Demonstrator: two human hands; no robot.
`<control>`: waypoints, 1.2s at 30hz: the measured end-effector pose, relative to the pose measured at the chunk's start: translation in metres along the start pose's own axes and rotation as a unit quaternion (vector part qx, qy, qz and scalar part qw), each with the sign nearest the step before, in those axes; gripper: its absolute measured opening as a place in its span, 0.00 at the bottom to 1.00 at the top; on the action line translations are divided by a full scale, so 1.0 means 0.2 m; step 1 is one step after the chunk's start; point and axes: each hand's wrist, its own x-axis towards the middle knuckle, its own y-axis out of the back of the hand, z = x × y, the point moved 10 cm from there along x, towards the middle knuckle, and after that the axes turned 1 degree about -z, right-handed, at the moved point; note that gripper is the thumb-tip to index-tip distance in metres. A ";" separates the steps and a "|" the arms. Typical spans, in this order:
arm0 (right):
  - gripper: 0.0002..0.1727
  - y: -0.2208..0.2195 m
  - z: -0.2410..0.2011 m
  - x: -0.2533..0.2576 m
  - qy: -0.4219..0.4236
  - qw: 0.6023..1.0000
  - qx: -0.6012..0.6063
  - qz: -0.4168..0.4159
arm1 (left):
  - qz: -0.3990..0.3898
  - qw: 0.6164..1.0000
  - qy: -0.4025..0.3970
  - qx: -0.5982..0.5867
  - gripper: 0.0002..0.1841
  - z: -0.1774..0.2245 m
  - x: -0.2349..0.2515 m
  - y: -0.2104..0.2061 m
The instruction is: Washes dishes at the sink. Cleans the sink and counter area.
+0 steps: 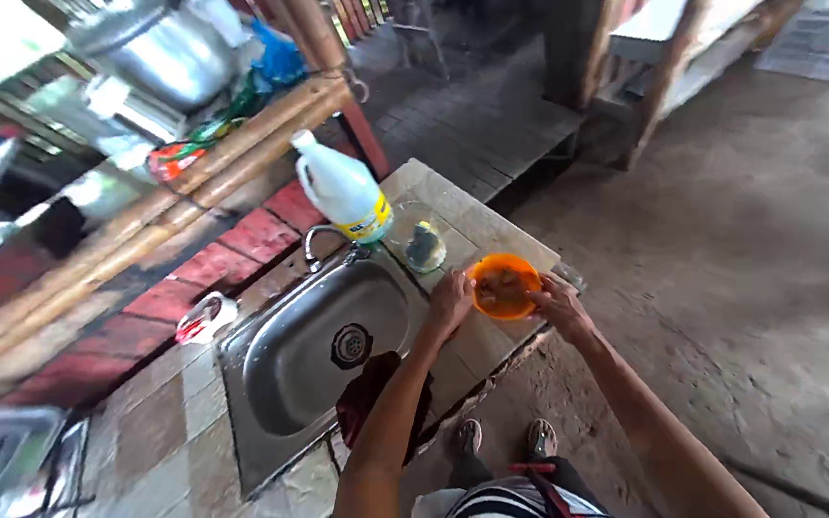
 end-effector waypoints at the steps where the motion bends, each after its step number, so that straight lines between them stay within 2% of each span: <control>1: 0.26 -0.02 -0.01 0.00 0.003 1.000 -0.003 -0.016 | 0.007 1.000 0.025 -0.018 0.22 -0.03 -0.08 0.06; 3: 0.26 -0.05 0.00 0.01 0.006 0.999 -0.012 -0.037 | 0.048 0.995 0.072 -0.057 0.21 -0.16 -0.24 0.18; 5: 0.26 -0.09 0.02 0.02 0.003 0.999 -0.018 -0.045 | 0.103 0.983 0.132 -0.074 0.19 -0.38 -0.38 0.31; 8: 0.25 -0.18 0.06 -0.01 -0.004 0.999 -0.007 -0.040 | 0.170 0.958 0.225 -0.051 0.18 -0.87 -0.56 0.54; 10: 0.25 -0.23 0.08 -0.03 0.004 1.000 0.004 -0.026 | 0.222 0.944 0.244 -0.020 0.18 -1.25 -0.63 0.70; 13: 0.23 -0.27 0.13 -0.05 0.029 0.999 0.010 0.013 | 0.283 0.921 0.266 0.031 0.18 -1.66 -0.64 0.99; 17: 0.22 -0.32 0.13 -0.11 0.043 0.996 0.001 0.076 | 0.272 0.901 0.321 0.104 0.19 -2.05 -0.50 1.29; 22: 0.20 -0.35 0.09 -0.15 0.055 0.991 -0.008 0.122 | 0.215 0.903 0.318 0.191 0.25 -2.45 -0.25 1.39; 26: 0.19 -0.38 0.07 -0.15 0.071 0.989 -0.001 0.128 | 0.181 0.903 0.333 0.204 0.23 -2.61 -0.22 1.39; 31: 0.17 -0.37 0.10 -0.16 0.056 0.989 0.006 0.140 | 0.272 0.887 0.330 0.176 0.18 -2.46 -0.39 1.40; 36: 0.17 -0.35 0.10 -0.16 0.063 0.989 0.011 0.132 | 0.179 0.921 0.305 0.166 0.17 -2.44 -0.56 1.33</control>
